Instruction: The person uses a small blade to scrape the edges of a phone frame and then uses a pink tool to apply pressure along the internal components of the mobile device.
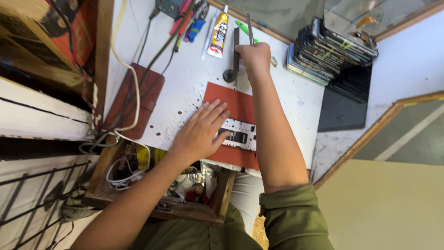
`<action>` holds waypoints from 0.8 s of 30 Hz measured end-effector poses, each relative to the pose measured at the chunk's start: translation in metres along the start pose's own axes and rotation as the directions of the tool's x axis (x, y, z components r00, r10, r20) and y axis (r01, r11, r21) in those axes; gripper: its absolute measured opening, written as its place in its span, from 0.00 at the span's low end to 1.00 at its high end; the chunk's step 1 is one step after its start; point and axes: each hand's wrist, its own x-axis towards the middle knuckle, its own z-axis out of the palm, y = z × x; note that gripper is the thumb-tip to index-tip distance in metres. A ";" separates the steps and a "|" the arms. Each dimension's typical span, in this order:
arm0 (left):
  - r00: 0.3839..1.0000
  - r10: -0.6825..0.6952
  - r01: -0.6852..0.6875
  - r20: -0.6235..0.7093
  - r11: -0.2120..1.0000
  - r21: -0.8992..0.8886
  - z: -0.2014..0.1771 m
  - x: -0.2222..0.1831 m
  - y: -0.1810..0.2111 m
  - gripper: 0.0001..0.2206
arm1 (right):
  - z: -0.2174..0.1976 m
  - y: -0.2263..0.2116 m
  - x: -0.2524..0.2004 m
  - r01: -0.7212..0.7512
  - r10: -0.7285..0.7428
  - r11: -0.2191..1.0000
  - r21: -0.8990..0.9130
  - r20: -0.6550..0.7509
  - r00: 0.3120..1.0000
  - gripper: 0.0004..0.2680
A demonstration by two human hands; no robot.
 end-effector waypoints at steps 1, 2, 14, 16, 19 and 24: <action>1.000 -0.002 0.002 -0.003 1.000 0.008 -0.001 0.000 0.000 0.24 | 0.010 -0.006 0.007 0.006 -0.006 1.000 0.005 0.004 1.000 0.09; 1.000 -0.003 0.003 -0.002 1.000 0.005 -0.003 0.000 0.001 0.24 | 0.020 -0.013 0.013 -0.014 0.013 0.999 -0.032 -0.013 1.000 0.09; 1.000 -0.012 0.011 -0.022 1.000 -0.017 -0.008 0.000 0.003 0.23 | 0.024 -0.011 0.025 0.463 -0.463 0.886 0.021 0.056 0.884 0.06; 1.000 -0.014 0.013 -0.023 1.000 -0.021 -0.008 -0.001 0.003 0.23 | 0.018 -0.011 0.016 0.586 -0.592 0.806 0.087 0.156 0.791 0.05; 1.000 -0.009 0.009 -0.019 1.000 -0.012 -0.006 0.000 0.002 0.23 | 0.004 -0.016 -0.001 0.823 -0.810 0.568 0.013 0.188 0.556 0.02; 0.998 -0.057 0.053 -0.033 0.992 -0.112 0.009 0.000 -0.009 0.20 | -0.036 -0.034 -0.066 0.910 -0.914 0.400 -0.107 0.035 0.405 0.03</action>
